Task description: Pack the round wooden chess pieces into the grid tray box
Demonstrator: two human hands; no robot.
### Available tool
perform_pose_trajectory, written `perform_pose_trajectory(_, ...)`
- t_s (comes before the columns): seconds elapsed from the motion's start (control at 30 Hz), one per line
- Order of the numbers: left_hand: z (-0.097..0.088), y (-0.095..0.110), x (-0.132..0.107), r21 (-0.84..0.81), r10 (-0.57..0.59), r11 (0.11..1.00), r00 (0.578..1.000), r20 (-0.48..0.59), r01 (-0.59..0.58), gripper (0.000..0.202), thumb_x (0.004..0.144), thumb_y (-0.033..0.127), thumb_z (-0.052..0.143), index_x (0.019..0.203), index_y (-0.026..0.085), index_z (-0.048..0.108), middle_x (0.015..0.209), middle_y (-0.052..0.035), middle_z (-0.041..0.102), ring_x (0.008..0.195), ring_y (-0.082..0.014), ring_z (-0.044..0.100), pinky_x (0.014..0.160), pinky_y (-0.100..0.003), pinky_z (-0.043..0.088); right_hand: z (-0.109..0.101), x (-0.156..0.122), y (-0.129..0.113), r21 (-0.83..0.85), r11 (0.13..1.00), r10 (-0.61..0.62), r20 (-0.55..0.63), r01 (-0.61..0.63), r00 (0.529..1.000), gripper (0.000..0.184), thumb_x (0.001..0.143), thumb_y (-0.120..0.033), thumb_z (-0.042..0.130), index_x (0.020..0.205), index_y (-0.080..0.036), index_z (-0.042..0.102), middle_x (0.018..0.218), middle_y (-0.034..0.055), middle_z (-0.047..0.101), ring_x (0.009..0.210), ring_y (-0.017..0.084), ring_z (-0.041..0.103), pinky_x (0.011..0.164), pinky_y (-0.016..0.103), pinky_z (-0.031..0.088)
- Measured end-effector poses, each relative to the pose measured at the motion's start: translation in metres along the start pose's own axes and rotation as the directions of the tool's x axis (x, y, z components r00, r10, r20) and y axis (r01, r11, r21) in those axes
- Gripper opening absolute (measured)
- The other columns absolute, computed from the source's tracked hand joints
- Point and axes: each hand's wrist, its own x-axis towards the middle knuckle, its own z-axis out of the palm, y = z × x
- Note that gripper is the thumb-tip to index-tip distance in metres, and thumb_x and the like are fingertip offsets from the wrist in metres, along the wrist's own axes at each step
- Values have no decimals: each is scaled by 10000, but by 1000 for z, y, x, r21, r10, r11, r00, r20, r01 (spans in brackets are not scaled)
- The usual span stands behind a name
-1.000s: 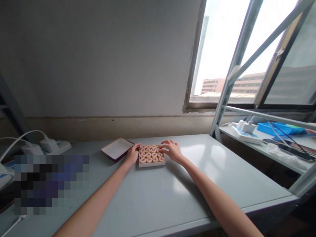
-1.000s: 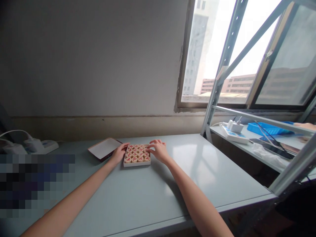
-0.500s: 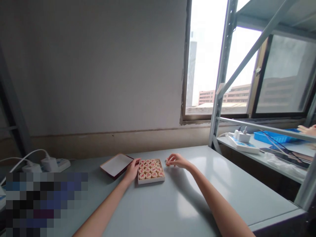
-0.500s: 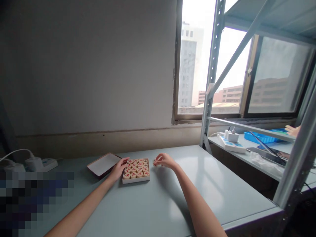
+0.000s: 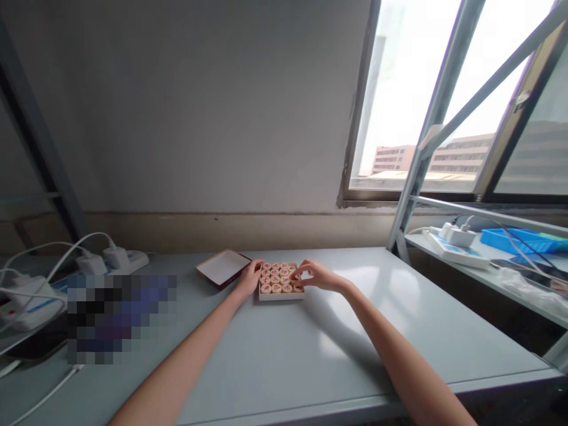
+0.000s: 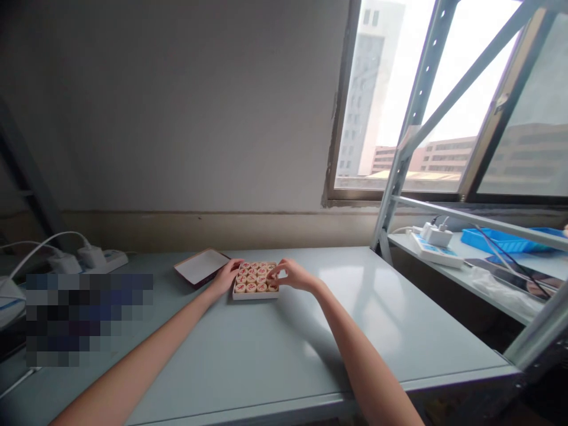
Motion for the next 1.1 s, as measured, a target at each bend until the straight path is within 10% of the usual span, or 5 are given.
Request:
perform_pose_trajectory(0.33,0,2,-3,42,-4,999,1000,13,4,304,704,59,420,953,150,568,1047,-74,613,999,-163,541,907,-290,403,11,4,7,-33,995,84,-130,-89,988,167,666,-307,664,778,-185,654,839,47,574,837,184,499,737,287,373)
perform_pose_trajectory(0.57,1,-2,-1,43,33,998,999,5,-34,298,707,57,414,940,154,572,1042,-74,606,1007,-166,532,917,-293,393,-19,-12,29,418,860,307,30,-291,951,347,619,-425,644,819,-160,544,778,46,619,705,151,553,606,254,393)
perform_pose_trajectory(0.77,1,-8,1,38,54,998,999,8,-54,302,715,57,402,951,155,563,1042,-78,602,1006,-166,530,922,-306,388,-24,-22,27,-168,776,584,-170,-608,794,330,679,-495,587,773,-182,543,673,37,580,635,167,512,530,252,321)
perform_pose_trajectory(0.93,1,-6,0,48,48,998,999,15,-49,289,709,57,407,934,147,563,1021,-84,607,983,-166,541,909,-302,399,-17,-11,4,-75,966,245,-42,-247,969,254,750,-419,541,872,-211,621,798,22,541,677,130,477,587,235,338)
perform_pose_trajectory(1.1,0,0,-2,71,44,996,999,12,-45,305,697,39,404,924,158,568,1027,-68,612,999,-163,538,918,-296,395,-5,-5,-3,51,998,32,160,-40,987,243,670,-397,639,803,-194,653,778,20,518,754,147,430,682,260,340)
